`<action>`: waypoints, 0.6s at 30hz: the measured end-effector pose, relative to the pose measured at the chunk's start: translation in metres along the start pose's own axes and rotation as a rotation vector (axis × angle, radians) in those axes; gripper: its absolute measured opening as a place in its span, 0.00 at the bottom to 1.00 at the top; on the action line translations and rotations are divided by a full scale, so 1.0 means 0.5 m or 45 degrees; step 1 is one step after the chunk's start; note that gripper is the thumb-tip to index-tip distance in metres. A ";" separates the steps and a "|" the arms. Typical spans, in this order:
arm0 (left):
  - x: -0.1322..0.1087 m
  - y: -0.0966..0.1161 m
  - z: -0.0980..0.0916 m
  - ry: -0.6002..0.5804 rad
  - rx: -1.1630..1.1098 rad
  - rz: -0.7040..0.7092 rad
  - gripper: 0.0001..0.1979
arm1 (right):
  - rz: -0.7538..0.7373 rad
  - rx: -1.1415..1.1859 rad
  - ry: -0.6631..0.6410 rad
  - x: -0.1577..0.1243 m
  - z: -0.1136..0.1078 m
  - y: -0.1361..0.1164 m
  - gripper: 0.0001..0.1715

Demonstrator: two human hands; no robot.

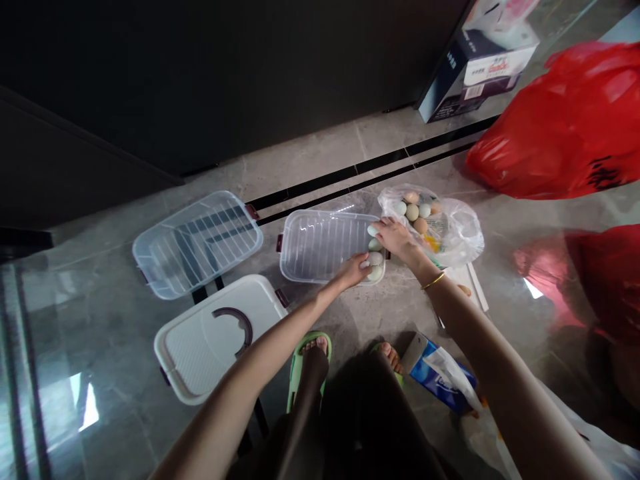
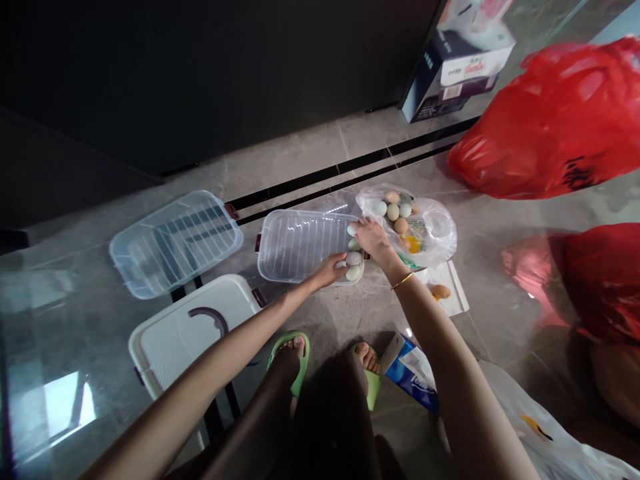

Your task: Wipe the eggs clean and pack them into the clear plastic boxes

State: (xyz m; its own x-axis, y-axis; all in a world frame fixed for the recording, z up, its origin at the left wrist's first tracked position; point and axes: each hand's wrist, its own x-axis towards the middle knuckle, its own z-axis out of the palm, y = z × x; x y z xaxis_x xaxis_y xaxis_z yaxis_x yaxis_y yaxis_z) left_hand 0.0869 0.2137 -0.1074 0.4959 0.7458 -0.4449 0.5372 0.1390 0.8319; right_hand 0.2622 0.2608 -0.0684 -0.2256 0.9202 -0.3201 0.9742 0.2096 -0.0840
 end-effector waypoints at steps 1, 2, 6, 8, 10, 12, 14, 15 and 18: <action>0.009 0.002 0.002 -0.011 -0.044 -0.015 0.22 | 0.001 -0.004 -0.004 0.000 -0.001 0.000 0.19; 0.017 0.004 0.003 -0.022 -0.089 -0.034 0.22 | 0.006 -0.007 -0.009 -0.001 -0.002 0.000 0.19; 0.037 0.012 -0.003 -0.082 -0.251 -0.123 0.22 | 0.003 -0.007 -0.046 -0.001 -0.009 -0.002 0.18; 0.033 0.016 -0.006 -0.108 -0.318 -0.156 0.24 | -0.011 -0.001 -0.063 -0.001 -0.011 -0.001 0.18; 0.025 0.020 -0.006 -0.115 -0.373 -0.171 0.27 | -0.020 0.005 -0.063 0.000 -0.012 0.000 0.18; 0.016 0.023 -0.005 -0.110 -0.422 -0.170 0.30 | -0.024 0.011 -0.058 0.002 -0.013 0.002 0.18; 0.012 0.024 -0.005 -0.101 -0.461 -0.153 0.32 | -0.033 0.019 -0.060 0.002 -0.015 0.003 0.18; 0.012 0.024 -0.005 -0.098 -0.476 -0.141 0.32 | -0.041 0.024 -0.065 0.001 -0.018 0.003 0.19; 0.017 0.022 -0.003 -0.091 -0.505 -0.084 0.29 | -0.073 0.041 -0.091 -0.005 -0.032 0.003 0.22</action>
State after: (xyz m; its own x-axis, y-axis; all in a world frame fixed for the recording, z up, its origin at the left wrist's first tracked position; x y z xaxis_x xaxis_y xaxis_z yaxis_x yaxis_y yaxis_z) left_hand 0.0958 0.2226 -0.1014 0.5230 0.6815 -0.5119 0.2714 0.4362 0.8579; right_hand 0.2643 0.2639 -0.0525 -0.2825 0.8807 -0.3802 0.9590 0.2496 -0.1344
